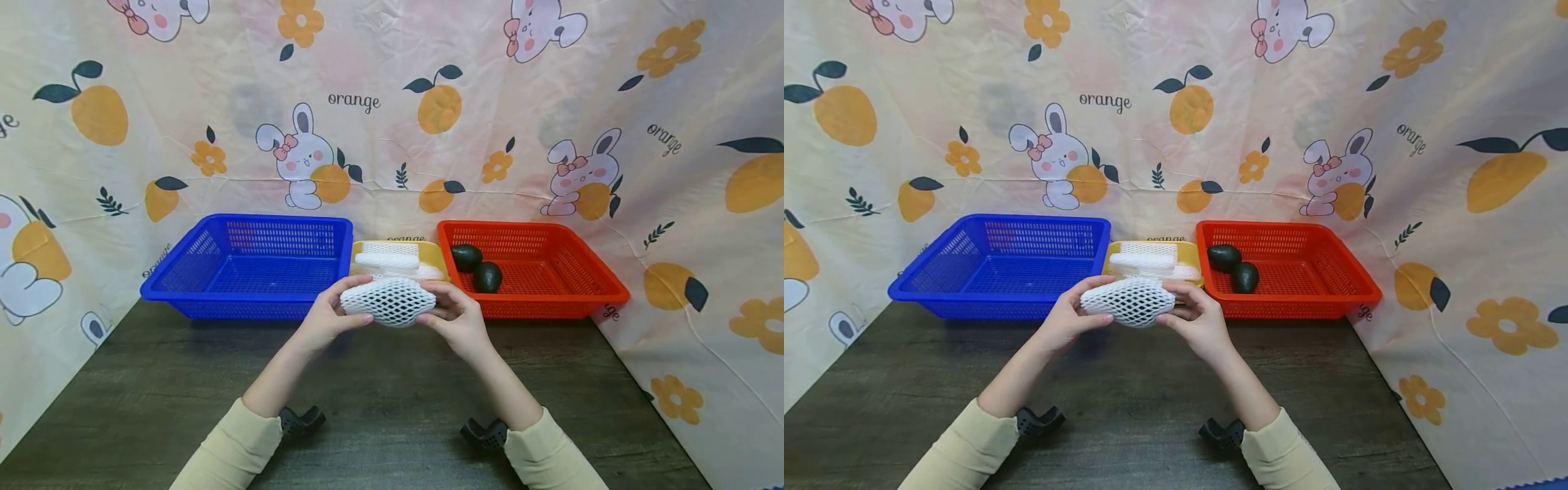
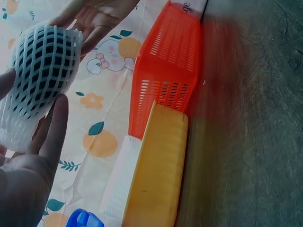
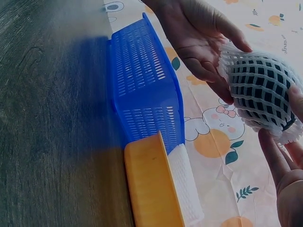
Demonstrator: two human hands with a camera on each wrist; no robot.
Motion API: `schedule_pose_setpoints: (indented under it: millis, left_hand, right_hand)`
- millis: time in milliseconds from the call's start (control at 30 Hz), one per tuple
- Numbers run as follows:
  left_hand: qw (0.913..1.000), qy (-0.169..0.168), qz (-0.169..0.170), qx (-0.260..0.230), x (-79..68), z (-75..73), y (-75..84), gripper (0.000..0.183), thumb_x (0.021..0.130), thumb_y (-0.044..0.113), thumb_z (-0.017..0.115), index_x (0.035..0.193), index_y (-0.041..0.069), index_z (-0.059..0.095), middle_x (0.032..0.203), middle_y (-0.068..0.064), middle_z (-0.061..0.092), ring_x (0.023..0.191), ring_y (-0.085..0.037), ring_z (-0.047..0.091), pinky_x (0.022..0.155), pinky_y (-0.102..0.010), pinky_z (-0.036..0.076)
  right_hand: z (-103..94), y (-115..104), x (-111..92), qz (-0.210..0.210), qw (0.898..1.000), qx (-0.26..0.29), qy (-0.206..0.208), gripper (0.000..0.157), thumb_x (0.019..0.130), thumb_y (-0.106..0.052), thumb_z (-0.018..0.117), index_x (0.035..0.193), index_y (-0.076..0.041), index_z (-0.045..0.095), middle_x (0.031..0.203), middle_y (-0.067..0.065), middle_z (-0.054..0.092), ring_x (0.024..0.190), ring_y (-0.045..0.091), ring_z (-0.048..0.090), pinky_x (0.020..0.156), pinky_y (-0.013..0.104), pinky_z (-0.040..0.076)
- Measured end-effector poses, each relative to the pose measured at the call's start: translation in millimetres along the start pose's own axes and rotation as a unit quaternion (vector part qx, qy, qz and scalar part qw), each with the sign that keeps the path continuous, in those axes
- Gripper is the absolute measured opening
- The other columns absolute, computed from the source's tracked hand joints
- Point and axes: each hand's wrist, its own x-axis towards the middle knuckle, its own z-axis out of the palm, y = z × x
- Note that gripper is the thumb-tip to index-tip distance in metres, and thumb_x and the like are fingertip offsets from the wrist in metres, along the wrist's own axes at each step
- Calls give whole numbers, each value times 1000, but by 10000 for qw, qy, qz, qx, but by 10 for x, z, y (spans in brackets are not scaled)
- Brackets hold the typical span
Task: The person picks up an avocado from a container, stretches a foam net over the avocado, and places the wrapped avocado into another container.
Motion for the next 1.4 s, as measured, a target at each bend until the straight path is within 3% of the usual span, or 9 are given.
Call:
schedule_pose_setpoints:
  millis: [433,1000,1267,1400]
  left_hand:
    - [9975,588,253,293,36,85,-9,59,74,-15,70,129,-9,49,116,-12,55,96,-21,57,73,-31,54]
    - [9979,575,272,103,34,91,-1,57,77,-14,70,130,-12,47,116,-11,56,97,-20,58,75,-29,53]
    - [9980,562,273,93,36,70,-7,55,77,-15,69,128,-12,49,117,-11,56,96,-20,58,75,-30,53]
    - [9987,413,249,191,38,64,16,55,77,-14,70,128,-11,49,116,-11,56,96,-20,57,75,-29,53]
  right_hand:
    - [-55,-4,20,-148,9996,-40,243,43,74,18,71,114,14,59,115,10,64,102,20,63,80,32,52]
    - [-106,-5,24,-272,9987,-123,420,36,75,19,69,109,17,60,111,33,58,104,20,62,82,35,52]
    - [-103,-2,25,-217,9983,-160,510,33,76,19,68,107,13,65,108,17,66,103,19,61,80,31,53]
    - [-90,-18,14,-151,9980,-223,576,31,76,19,68,106,10,67,108,17,66,102,19,61,79,30,53]
